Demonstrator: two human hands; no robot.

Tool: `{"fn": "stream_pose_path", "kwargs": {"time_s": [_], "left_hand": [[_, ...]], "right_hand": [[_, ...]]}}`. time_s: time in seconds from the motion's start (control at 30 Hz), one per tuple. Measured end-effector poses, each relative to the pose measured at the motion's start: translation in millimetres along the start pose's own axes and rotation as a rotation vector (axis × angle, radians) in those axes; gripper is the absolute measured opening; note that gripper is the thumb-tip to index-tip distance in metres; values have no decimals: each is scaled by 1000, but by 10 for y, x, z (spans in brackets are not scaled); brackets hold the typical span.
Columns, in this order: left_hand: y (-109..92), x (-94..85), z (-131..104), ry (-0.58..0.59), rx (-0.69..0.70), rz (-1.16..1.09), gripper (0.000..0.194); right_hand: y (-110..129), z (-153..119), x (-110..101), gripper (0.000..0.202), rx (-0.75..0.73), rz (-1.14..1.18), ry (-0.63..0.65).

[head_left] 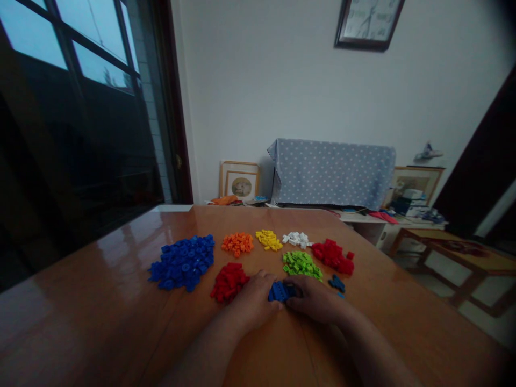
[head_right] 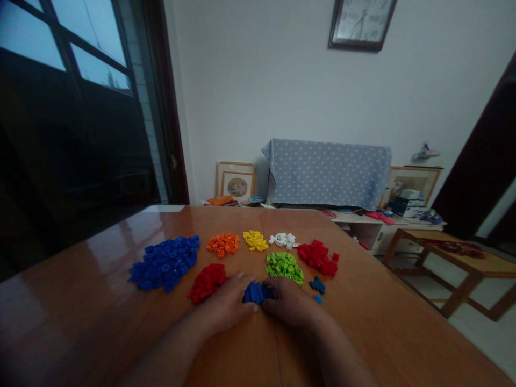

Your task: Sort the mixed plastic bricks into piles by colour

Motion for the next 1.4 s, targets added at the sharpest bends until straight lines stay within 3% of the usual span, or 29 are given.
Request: {"fn": "stream_pose_path", "kwargs": {"time_s": [0.33, 0.67, 0.87, 1.17, 1.4], "left_hand": [[-48, 9, -15, 2, -30, 66, 31], [-54, 13, -12, 18, -17, 46, 38], [-89, -20, -26, 24, -25, 74, 35], [-97, 21, 1, 4, -34, 98, 42], [-89, 34, 9, -3, -43, 128, 32]], "right_hand": [[68, -6, 4, 32, -70, 7, -8], [5, 28, 48, 32, -65, 43, -19], [-83, -27, 10, 41, 40, 36, -10], [-90, 0, 5, 30, 52, 13, -38], [-169, 18, 5, 26, 59, 35, -55]]}}
Point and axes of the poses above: each hand's wrist, its own z-axis towards the middle knuckle, its own x-axis out of the palm, y = z × x, the point moved 4 cm from there along z, towards the middle knuckle, and after that the axes turned 7 degrees about y, right-handed, at the moved point
